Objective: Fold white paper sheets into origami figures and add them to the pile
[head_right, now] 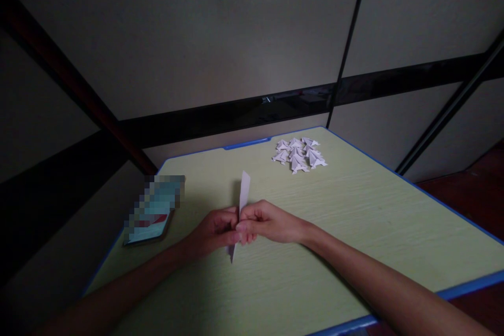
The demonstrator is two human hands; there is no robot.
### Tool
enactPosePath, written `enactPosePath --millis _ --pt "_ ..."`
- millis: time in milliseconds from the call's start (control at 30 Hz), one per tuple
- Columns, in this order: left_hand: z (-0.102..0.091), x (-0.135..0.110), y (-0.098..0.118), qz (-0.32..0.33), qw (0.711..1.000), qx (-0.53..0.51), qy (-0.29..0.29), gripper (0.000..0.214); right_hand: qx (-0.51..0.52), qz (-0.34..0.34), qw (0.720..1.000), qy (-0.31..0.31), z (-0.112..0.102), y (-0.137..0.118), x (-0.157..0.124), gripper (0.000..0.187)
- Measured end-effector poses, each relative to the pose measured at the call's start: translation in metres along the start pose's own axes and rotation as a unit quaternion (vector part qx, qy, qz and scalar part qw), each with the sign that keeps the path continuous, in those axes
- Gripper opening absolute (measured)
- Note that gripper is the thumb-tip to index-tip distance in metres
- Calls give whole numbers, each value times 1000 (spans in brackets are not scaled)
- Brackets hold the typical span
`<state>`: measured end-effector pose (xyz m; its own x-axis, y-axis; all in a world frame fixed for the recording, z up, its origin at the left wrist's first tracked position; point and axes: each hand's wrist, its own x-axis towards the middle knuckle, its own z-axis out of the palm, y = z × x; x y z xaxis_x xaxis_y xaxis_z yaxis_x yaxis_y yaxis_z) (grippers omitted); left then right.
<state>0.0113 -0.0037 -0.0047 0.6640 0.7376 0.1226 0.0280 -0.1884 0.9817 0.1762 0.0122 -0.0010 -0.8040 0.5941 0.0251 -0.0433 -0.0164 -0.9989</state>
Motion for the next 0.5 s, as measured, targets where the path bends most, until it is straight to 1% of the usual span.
enactPosePath --millis 167,300,500 --pt "0 1 1 9 999 -31 -9 30 -9 -3 1000 2 -1 0 0 31" --pt "2 1 2 13 998 -64 -5 30 -10 -5 1000 3 -1 -1 0 32" --pt "3 2 3 -2 998 -60 5 31 4 6 1000 5 0 -1 0 33"
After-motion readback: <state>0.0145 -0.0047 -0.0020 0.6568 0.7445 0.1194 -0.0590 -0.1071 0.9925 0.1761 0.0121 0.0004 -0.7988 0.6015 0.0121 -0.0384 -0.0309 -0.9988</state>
